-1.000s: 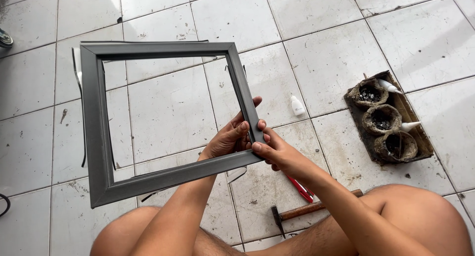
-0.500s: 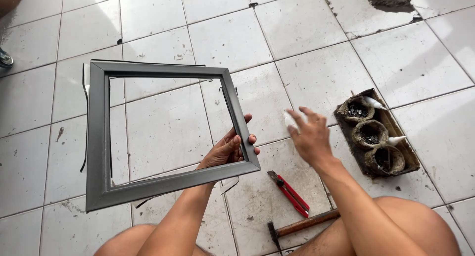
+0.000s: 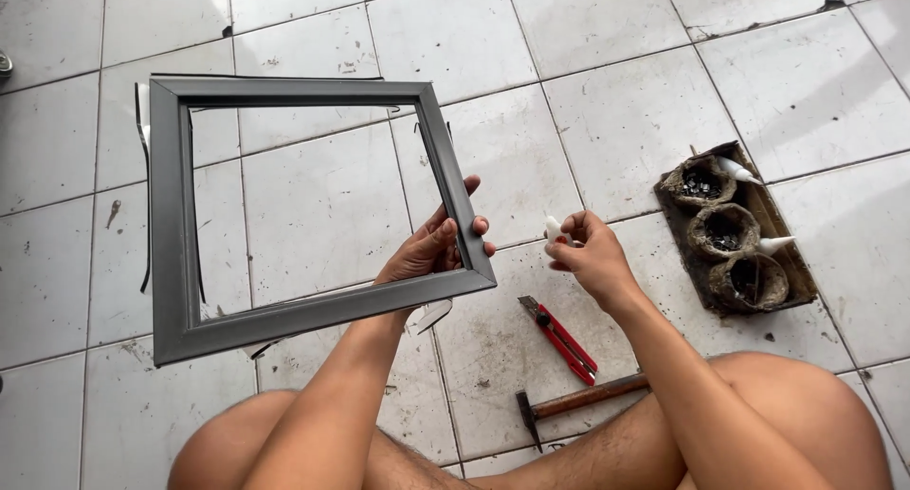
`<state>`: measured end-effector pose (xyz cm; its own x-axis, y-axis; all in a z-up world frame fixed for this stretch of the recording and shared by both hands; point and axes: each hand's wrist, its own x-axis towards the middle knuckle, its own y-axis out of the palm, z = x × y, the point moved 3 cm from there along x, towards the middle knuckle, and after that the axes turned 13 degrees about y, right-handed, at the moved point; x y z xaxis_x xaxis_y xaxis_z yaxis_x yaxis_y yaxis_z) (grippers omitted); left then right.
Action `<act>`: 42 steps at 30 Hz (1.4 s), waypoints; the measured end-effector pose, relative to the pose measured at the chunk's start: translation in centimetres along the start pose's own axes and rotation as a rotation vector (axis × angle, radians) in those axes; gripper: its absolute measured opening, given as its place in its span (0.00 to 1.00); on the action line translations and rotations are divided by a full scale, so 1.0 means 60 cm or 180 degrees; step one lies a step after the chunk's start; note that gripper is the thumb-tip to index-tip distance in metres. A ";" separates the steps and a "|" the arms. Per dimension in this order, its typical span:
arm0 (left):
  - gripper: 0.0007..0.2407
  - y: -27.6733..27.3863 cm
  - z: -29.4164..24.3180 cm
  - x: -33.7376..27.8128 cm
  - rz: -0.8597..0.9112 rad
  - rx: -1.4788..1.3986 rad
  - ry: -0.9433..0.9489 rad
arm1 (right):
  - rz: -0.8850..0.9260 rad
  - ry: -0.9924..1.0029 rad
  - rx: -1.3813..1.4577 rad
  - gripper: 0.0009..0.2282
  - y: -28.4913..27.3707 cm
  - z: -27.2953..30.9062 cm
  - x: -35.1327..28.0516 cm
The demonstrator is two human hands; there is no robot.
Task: Assembling a black picture frame by gluing corners and removing protective film.
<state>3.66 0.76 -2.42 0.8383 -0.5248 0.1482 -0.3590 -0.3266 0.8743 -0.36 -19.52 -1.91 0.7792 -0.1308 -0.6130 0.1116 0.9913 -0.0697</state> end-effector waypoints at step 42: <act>0.23 0.009 0.013 -0.002 -0.0075 0.0437 -0.0342 | 0.0642 -0.0258 -0.2110 0.09 0.028 0.083 -0.153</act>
<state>3.05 0.02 -2.34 0.8010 -0.5943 0.0717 -0.3986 -0.4402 0.8046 -4.24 -16.74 7.54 0.7915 0.0816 -0.6057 -0.4201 0.7924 -0.4423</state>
